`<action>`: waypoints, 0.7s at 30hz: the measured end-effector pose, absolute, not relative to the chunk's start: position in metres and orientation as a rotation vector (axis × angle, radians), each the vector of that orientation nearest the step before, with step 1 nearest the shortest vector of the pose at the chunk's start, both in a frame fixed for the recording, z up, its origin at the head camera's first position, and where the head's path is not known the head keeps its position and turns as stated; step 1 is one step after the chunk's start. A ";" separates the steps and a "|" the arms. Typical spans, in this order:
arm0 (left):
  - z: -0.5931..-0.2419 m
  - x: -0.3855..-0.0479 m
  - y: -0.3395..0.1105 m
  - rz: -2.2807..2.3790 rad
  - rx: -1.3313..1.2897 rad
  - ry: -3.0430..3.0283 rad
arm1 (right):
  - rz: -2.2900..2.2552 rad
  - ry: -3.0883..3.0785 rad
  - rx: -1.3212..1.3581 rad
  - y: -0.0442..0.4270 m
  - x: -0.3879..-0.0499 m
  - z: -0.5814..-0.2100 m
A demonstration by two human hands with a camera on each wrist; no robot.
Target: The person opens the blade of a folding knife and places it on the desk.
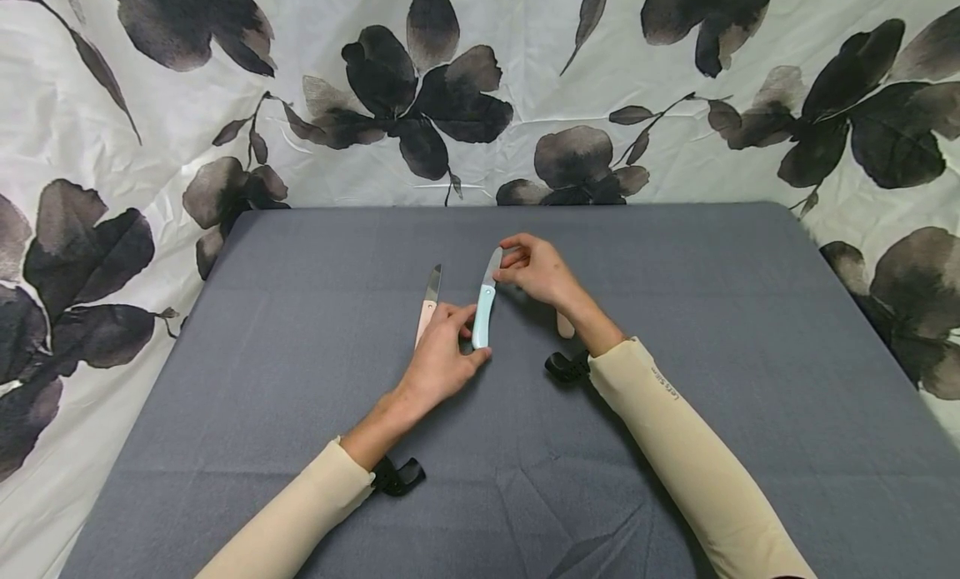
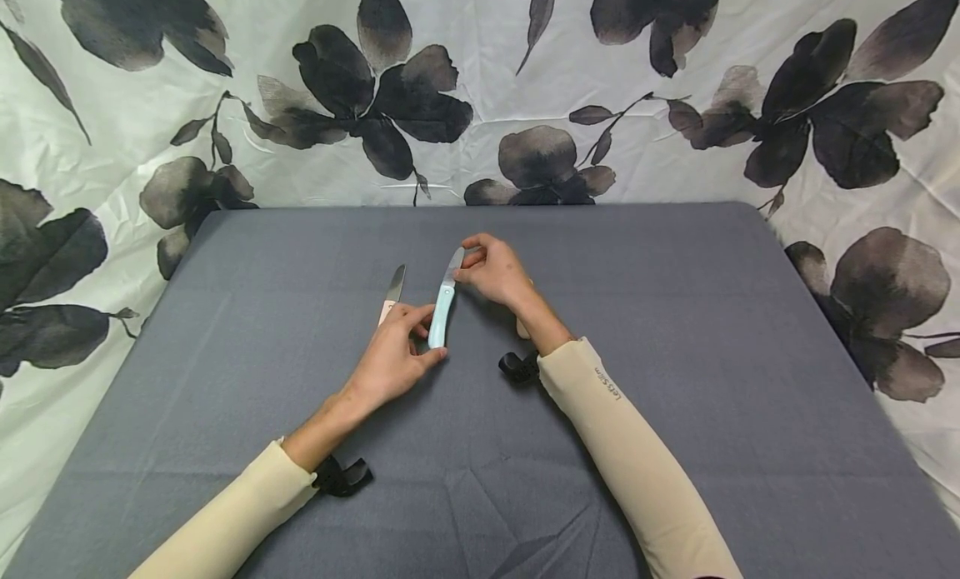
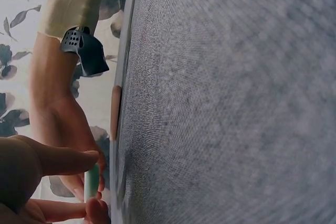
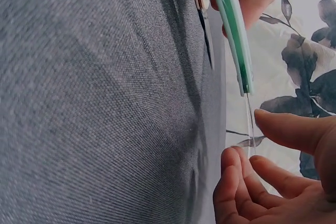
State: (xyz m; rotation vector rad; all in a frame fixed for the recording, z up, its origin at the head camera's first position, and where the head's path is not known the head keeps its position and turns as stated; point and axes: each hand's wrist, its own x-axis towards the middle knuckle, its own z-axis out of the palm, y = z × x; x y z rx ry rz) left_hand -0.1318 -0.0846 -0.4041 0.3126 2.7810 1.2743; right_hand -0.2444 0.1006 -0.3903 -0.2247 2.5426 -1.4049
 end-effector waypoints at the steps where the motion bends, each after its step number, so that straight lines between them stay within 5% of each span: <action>1: -0.405 -0.132 -0.085 1.264 0.309 2.781 | -1.401 2.540 -0.229 0.100 -0.244 -0.391; 21: -0.407 -0.128 -0.086 1.114 0.306 2.747 | -1.129 2.579 -0.241 0.090 -0.241 -0.399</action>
